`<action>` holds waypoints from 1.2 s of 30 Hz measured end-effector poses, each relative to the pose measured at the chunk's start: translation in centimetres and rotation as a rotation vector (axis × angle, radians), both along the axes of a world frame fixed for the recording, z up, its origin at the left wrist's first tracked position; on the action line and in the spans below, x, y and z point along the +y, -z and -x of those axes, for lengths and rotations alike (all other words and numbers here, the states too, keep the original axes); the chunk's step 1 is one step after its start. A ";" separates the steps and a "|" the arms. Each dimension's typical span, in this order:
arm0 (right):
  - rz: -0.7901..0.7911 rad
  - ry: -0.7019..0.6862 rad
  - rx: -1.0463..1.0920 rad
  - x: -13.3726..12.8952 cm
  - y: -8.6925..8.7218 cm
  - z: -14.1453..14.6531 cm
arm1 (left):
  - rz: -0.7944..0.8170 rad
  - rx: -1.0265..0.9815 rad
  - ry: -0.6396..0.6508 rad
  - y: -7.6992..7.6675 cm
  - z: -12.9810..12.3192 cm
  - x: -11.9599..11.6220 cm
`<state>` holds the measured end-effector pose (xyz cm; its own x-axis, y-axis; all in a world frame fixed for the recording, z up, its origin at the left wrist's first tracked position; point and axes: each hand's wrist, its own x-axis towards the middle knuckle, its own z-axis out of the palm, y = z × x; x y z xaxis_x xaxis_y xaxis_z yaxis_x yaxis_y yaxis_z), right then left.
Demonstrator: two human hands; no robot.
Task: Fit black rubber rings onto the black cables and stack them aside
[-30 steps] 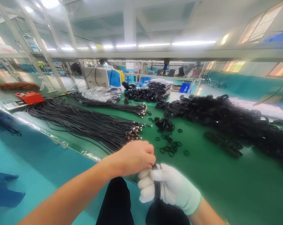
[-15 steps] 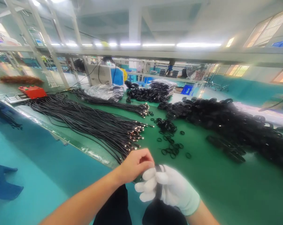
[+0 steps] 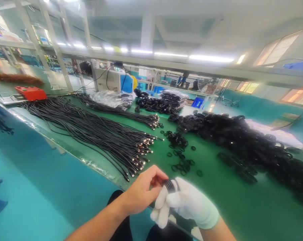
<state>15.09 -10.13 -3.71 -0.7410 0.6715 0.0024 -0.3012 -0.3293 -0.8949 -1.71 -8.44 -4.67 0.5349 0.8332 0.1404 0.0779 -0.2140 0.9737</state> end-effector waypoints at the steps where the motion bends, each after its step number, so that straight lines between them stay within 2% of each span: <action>1: -0.016 -0.010 -0.022 0.0 -0.2 0.1 | -0.018 0.004 -0.010 0.1 0.0 0.0; 6: -0.058 -0.073 -0.121 -0.2 -2.1 0.4 | -0.165 -0.037 -0.094 0.5 0.0 -0.5; 10: -0.096 -0.110 -0.183 -0.8 -3.6 0.4 | -0.291 -0.109 -0.110 0.3 0.0 -1.3; 15: -0.120 -0.073 -0.242 -1.7 -3.6 0.0 | -0.558 -0.196 -0.212 0.4 -0.7 -2.5; 18: -0.130 -0.037 -0.206 -2.0 -3.4 0.0 | -0.639 -0.212 -0.252 0.2 -1.0 -2.8; 21: -0.157 -0.037 -0.218 -2.0 -3.7 -0.1 | -0.613 -0.169 -0.218 -0.5 -0.9 -2.7; 24: -0.184 -0.066 -0.320 -1.9 -3.9 -0.5 | -0.574 -0.074 -0.076 -1.4 -0.5 -2.4; 26: -0.212 -0.018 -0.369 -1.9 -3.7 -0.8 | -0.606 -0.051 0.005 -1.9 -0.4 -2.1; 28: -0.239 0.065 -0.384 -2.1 -3.5 -0.8 | -0.671 -0.073 0.007 -2.0 -0.4 -1.8; 31: -0.228 0.075 -0.347 -2.6 -3.7 -0.4 | -0.718 -0.103 -0.018 -2.1 -0.5 -1.2; 33: -0.220 0.062 -0.298 -3.0 -4.3 0.2 | -0.728 -0.114 0.014 -2.2 -0.6 -0.8; 36: -0.197 0.119 -0.314 -3.7 -5.4 0.9 | -0.725 -0.126 0.057 -2.5 -0.7 -0.6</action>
